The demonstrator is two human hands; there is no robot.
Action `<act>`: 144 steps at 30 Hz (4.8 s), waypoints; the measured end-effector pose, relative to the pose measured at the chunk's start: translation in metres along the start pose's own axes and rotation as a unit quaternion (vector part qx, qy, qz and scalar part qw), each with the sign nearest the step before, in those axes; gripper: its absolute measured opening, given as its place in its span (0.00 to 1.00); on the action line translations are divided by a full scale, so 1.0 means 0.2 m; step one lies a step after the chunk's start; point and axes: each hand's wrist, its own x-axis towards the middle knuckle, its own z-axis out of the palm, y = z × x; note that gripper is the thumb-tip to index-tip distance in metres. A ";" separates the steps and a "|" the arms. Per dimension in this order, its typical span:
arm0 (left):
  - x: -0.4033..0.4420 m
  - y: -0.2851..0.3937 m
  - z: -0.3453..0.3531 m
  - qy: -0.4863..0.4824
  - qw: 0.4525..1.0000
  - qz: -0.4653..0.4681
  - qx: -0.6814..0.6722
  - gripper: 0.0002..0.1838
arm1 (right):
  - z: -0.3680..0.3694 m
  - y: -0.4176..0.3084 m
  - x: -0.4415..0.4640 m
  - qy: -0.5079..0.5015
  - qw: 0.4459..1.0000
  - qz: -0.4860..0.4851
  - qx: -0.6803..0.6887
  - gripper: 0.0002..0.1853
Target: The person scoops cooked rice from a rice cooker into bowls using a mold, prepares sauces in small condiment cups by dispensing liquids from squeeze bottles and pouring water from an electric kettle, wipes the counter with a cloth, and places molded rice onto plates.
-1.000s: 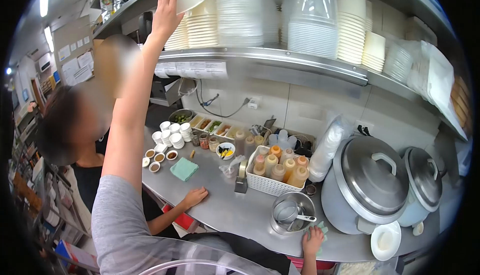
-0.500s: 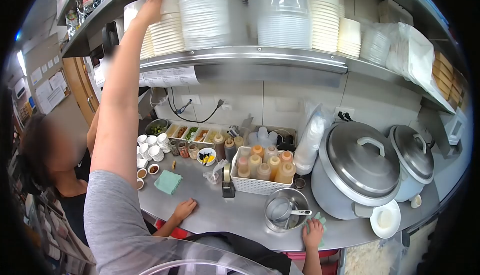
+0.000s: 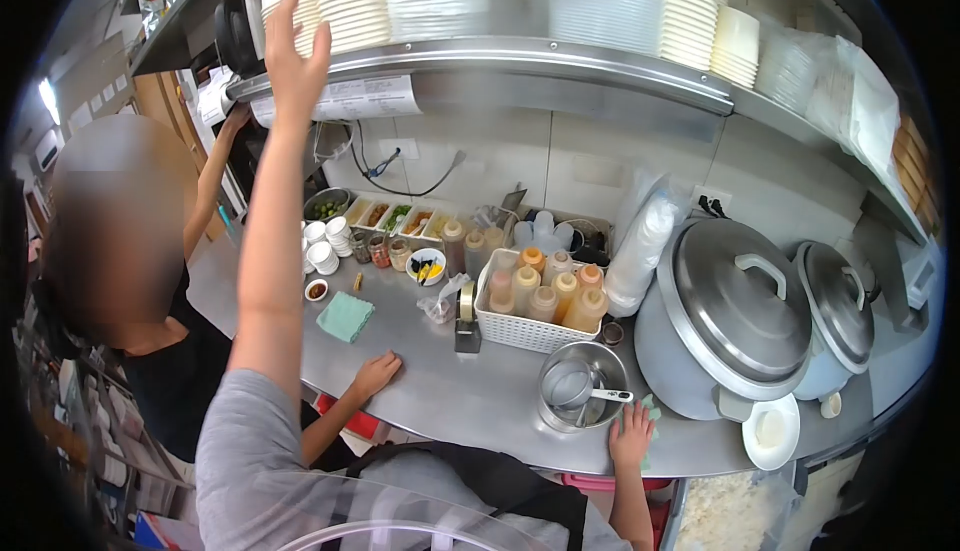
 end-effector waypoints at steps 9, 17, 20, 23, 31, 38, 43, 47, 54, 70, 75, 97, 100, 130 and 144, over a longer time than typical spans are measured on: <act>-1.28 0.86 -0.29 -0.223 0.852 -0.422 -0.215 0.16 | 0.05 0.05 -0.13 -0.088 0.991 -0.061 0.085 0.22; -1.87 1.22 -0.87 -0.444 0.761 -0.428 -0.200 0.13 | 0.30 -0.02 -0.42 -0.394 0.882 -0.243 -0.087 0.22; -2.03 1.23 -1.02 -0.477 0.752 -0.425 -0.161 0.13 | 0.20 0.05 -0.50 -0.268 0.889 -0.155 0.338 0.19; -2.14 1.22 -1.12 -0.518 0.704 -0.462 -0.152 0.13 | -0.14 -0.02 -0.30 -0.035 0.941 0.021 0.335 0.19; -2.41 1.14 -1.07 -0.473 0.768 -0.420 -0.104 0.13 | 0.14 0.04 0.03 -0.073 0.997 -0.014 -0.037 0.26; -2.44 1.15 -1.07 -0.519 0.762 -0.378 -0.076 0.16 | 0.29 0.16 0.18 -0.098 0.994 -0.050 -0.002 0.27; -2.42 1.15 -1.06 -0.517 0.770 -0.366 -0.075 0.16 | 0.37 0.22 0.21 -0.069 0.997 -0.028 -0.021 0.30; -2.39 1.16 -1.06 -0.521 0.764 -0.371 -0.080 0.17 | 0.38 0.22 0.22 -0.072 0.997 -0.029 -0.020 0.29; -2.38 1.17 -1.06 -0.531 0.761 -0.366 -0.072 0.17 | 0.36 0.21 0.22 -0.051 0.998 -0.025 0.006 0.28; -2.38 1.17 -1.06 -0.530 0.768 -0.353 -0.066 0.17 | 0.27 0.14 0.22 -0.091 0.996 0.020 0.004 0.28; -2.37 1.17 -1.06 -0.534 0.765 -0.354 -0.067 0.17 | 0.29 0.16 0.22 -0.070 0.998 0.004 0.008 0.28; -2.35 1.18 -1.05 -0.525 0.770 -0.358 -0.060 0.16 | 0.28 0.15 0.23 -0.091 0.996 0.001 -0.002 0.27; -2.33 1.17 -1.04 -0.533 0.766 -0.352 -0.067 0.16 | 0.27 0.15 0.22 -0.091 0.996 0.008 -0.005 0.27; -2.32 1.18 -1.04 -0.538 0.761 -0.358 -0.063 0.15 | 0.16 0.02 0.22 -0.011 0.999 0.026 0.036 0.20; -1.80 1.23 -0.45 -0.344 0.815 -0.412 -0.220 0.17 | 0.14 0.02 0.23 -0.028 0.999 0.019 0.039 0.21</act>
